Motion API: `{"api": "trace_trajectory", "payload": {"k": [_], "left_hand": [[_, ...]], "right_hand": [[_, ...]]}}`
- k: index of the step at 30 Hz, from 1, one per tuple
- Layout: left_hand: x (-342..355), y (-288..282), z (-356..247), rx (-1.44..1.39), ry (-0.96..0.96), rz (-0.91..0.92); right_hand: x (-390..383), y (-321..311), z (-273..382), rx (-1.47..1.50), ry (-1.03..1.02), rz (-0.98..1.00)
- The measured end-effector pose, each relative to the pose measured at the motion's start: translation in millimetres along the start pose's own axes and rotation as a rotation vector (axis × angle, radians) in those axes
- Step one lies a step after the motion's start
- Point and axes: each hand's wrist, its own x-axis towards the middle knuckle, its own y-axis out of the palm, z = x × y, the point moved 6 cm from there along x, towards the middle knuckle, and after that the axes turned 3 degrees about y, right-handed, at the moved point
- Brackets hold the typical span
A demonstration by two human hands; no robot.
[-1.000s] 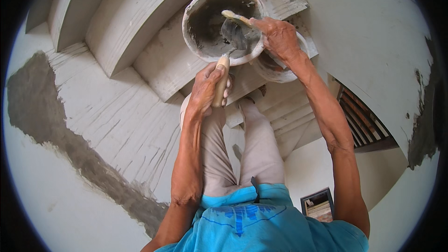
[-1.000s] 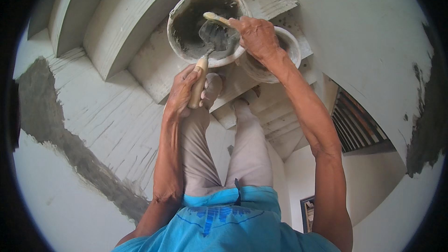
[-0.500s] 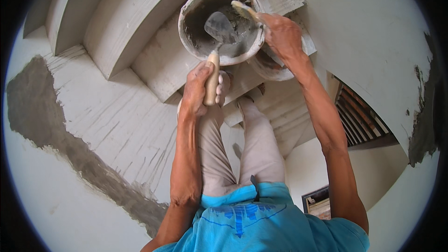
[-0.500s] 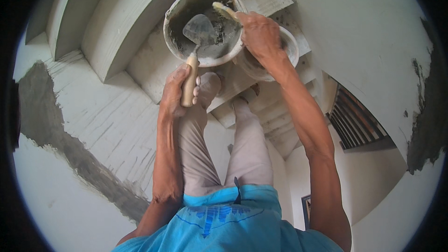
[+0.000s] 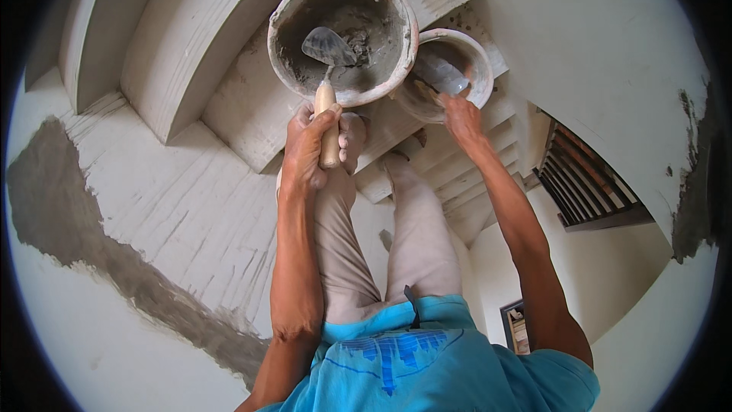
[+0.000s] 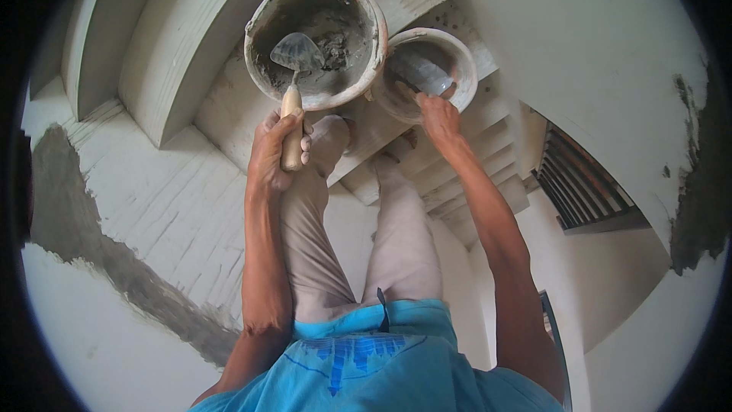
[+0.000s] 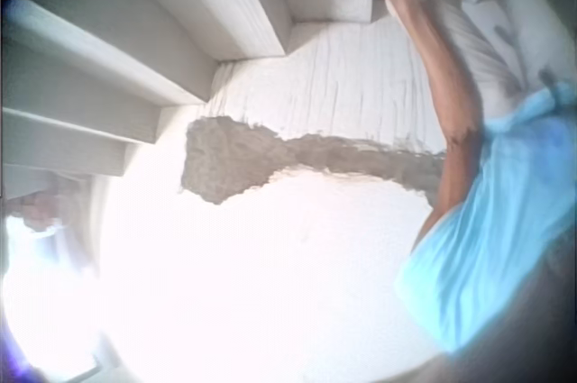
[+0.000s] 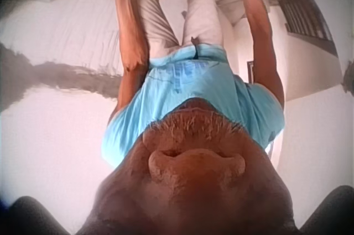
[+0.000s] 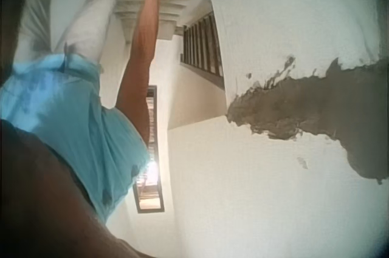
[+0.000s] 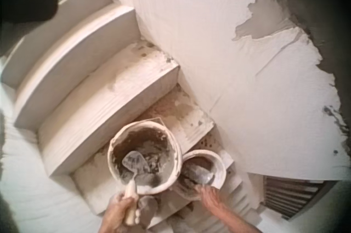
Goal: The person scoops plaster from a bucket using a trowel and applies it to the underside of a spiral staircase. They then use a brush to smooth and spread the plaster along the curved surface.
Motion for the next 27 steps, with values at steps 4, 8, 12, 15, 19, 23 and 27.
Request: {"api": "trace_trajectory", "payload": {"k": [4,8,12,15,19,23,27], "left_hand": [[-3.1,5.0,1.5,-0.022,-0.017,-0.009],[-1.6,3.7,5.1,-0.032,-0.028,0.010],[0.9,2.6,5.2,-0.067,-0.014,0.028],[1.8,3.3,2.7,-0.060,-0.005,0.034],[5.2,-0.3,3.1,-0.048,-0.006,0.035],[3.3,1.3,0.8,-0.046,-0.001,0.028],[6.8,4.1,2.9,-0.064,0.020,0.025]], "right_hand": [[30.5,64.7,-16.4,-0.029,-0.046,-0.119],[40.3,105.8,-23.7,0.008,-0.015,-0.047],[33.6,98.3,-31.0,0.090,0.117,0.074],[19.4,70.3,-32.7,0.124,0.138,-0.025],[-20.2,0.8,-34.1,0.293,0.177,-0.173],[-70.5,-76.5,-29.3,0.554,0.246,-0.301],[-78.7,-146.1,13.9,0.811,0.249,-0.312]]}}
